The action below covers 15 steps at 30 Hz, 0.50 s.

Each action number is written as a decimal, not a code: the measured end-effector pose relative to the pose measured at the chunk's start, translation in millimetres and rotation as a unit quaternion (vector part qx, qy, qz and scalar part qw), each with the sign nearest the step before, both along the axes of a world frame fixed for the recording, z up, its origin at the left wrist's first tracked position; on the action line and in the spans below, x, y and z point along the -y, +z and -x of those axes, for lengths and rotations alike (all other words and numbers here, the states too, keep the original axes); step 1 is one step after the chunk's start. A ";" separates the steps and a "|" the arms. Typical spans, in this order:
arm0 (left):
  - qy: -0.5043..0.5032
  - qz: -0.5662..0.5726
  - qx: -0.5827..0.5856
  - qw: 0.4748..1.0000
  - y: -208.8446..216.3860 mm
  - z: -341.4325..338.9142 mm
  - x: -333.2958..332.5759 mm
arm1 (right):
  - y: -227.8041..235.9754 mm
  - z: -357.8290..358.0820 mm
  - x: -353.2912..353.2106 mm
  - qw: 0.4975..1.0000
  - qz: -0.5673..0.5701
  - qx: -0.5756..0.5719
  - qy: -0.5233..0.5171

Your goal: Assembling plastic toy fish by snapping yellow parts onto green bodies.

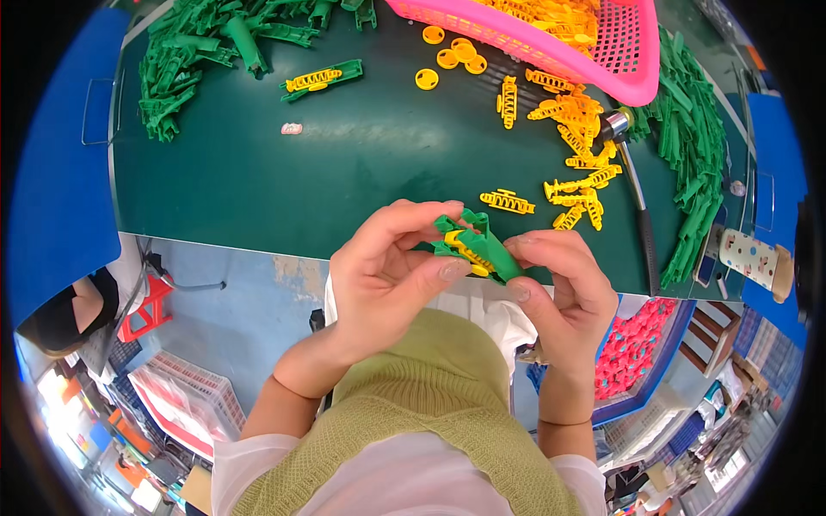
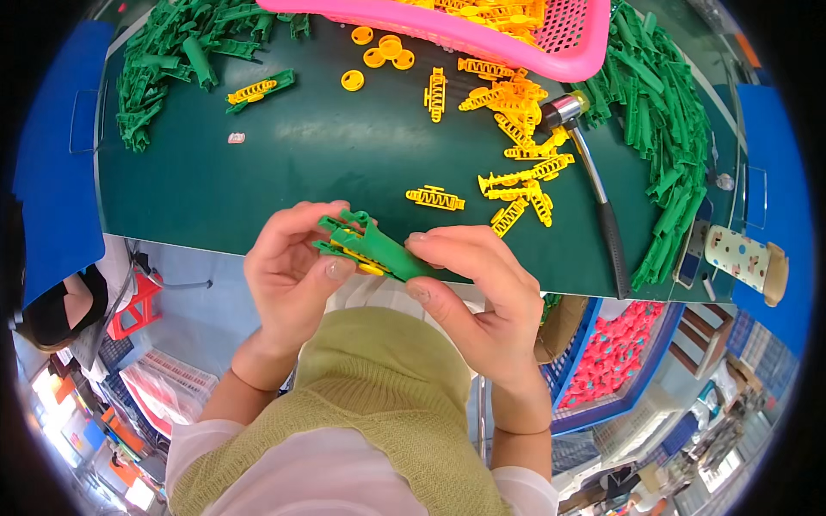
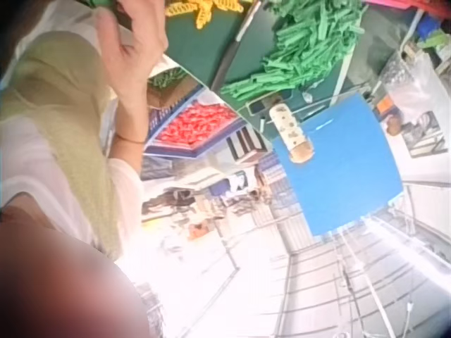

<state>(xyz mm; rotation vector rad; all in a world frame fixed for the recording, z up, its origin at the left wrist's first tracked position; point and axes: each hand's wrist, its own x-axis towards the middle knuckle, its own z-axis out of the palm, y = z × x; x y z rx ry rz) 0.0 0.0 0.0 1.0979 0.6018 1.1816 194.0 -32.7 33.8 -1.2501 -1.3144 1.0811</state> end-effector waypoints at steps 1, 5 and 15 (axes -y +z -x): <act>0.010 0.011 0.014 1.000 0.7 -1.5 1.2 | 0.9 0.1 -0.2 1.000 -0.005 0.009 0.005; 0.018 0.033 0.035 0.999 0.0 -1.5 1.5 | -0.7 1.9 -0.7 1.000 -0.010 0.022 0.007; 0.016 0.030 0.008 0.999 2.8 0.1 0.5 | -3.3 6.6 0.1 0.999 -0.037 0.003 -0.016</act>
